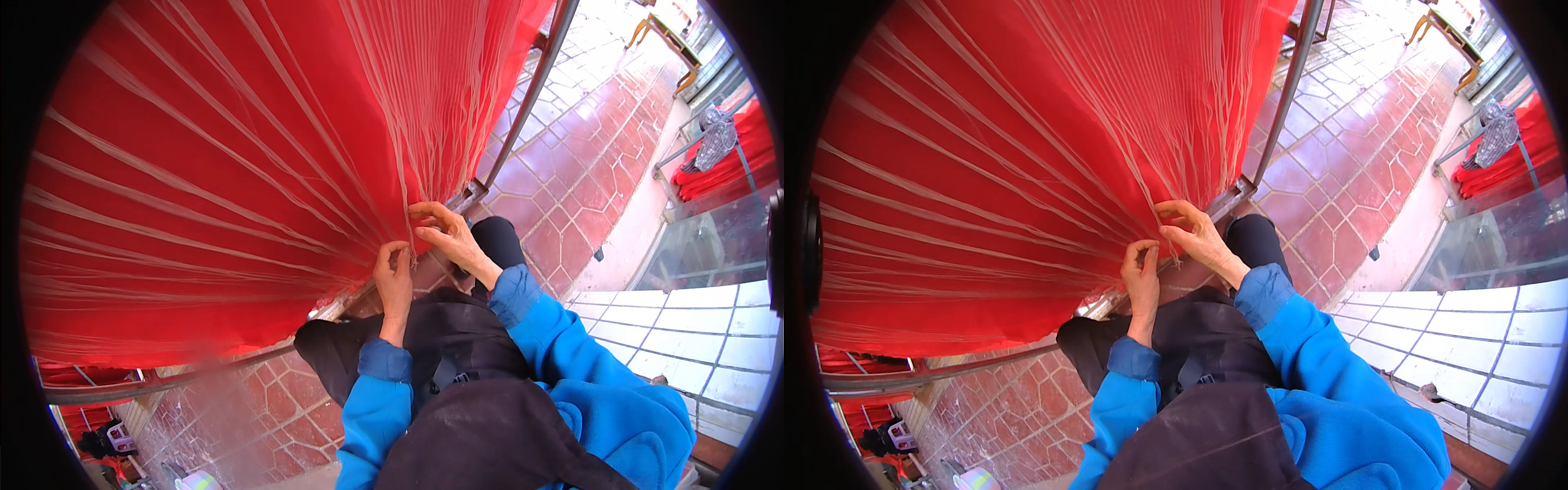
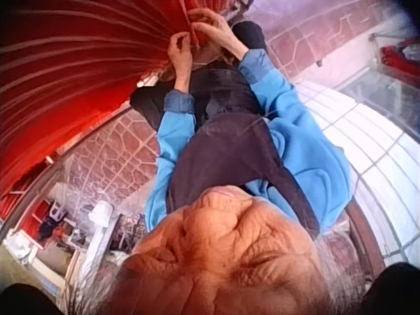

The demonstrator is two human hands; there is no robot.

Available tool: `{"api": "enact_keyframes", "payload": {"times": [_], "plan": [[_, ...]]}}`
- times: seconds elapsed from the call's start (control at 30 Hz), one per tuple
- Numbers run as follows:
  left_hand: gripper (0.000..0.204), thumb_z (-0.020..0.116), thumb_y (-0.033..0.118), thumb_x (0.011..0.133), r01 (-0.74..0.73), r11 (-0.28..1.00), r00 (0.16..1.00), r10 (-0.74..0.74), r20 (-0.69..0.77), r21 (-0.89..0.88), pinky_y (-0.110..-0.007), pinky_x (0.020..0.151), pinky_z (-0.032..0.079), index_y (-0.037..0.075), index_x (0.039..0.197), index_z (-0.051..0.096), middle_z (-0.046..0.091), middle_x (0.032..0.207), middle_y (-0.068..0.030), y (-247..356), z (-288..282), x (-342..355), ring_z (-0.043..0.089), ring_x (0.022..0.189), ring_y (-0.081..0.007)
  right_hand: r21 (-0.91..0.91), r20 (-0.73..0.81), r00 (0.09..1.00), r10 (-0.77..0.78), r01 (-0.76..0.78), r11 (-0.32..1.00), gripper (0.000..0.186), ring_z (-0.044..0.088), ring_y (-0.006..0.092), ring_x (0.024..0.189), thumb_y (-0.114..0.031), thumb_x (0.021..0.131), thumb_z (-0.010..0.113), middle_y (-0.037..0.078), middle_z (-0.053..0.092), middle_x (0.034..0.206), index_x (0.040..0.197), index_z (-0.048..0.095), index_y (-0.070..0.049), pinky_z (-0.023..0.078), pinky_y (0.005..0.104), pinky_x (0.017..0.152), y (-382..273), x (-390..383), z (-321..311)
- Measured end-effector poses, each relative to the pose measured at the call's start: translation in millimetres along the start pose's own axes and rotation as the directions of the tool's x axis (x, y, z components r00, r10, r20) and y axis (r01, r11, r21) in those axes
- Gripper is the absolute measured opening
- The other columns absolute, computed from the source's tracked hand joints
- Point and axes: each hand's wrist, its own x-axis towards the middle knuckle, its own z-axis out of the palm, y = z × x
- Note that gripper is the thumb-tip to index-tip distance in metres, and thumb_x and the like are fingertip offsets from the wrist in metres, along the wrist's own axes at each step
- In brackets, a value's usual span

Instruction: The person sits on the floor and repeatedly ties knots in a large red fishing net stretched across a metal frame. They pull individual strands through the mesh and secure them by hand to repair or reinforce the net.

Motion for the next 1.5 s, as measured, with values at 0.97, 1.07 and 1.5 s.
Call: {"api": "enact_keyframes", "payload": {"times": [0.97,1.07,1.5], "plan": [[0.005,0.065,0.002,0.084,-0.416,0.909,0.888,0.405,-0.217,-0.002,-0.024,0.06,0.045,0.0,0.088,0.062,0.059,0.08,-0.004,122.0,6.1,71.3,0.056,0.068,-0.0112,0.141,-0.203,0.972,-0.119,0.149,0.979,0.015,0.063,0.0103,0.076,-0.009,0.092,0.058,0.006,0.068,0.082,0.098,0.066,0.001,0.048,0.0235,0.069,-47.6,-2.1,2.8],[0.004,0.064,0.003,0.087,-0.389,0.921,0.901,0.381,-0.208,0.004,-0.021,0.057,0.042,0.001,0.087,0.06,0.059,0.078,-0.0003,123.2,3.8,52.2,0.052,0.065,-0.0058,0.162,-0.214,0.969,-0.125,0.161,0.974,0.015,0.062,0.0106,0.079,-0.008,0.092,0.058,0.006,0.067,0.083,0.098,0.066,0.003,0.049,0.0238,0.074,-69.6,-5.1,9.0],[0.015,0.064,-0.003,0.083,-0.132,0.948,0.99,0.114,-0.078,-0.289,-0.018,0.062,0.042,0.004,0.095,0.058,0.057,0.077,0.0023,108.0,-13.5,-27.5,0.053,0.071,-0.0038,0.315,0.045,0.987,-0.156,0.134,0.94,0.039,0.063,0.0192,0.095,-0.026,0.101,0.04,0.013,0.066,0.099,0.114,0.059,0.005,0.048,0.0329,0.089,-116.1,-26.6,34.1]]}}
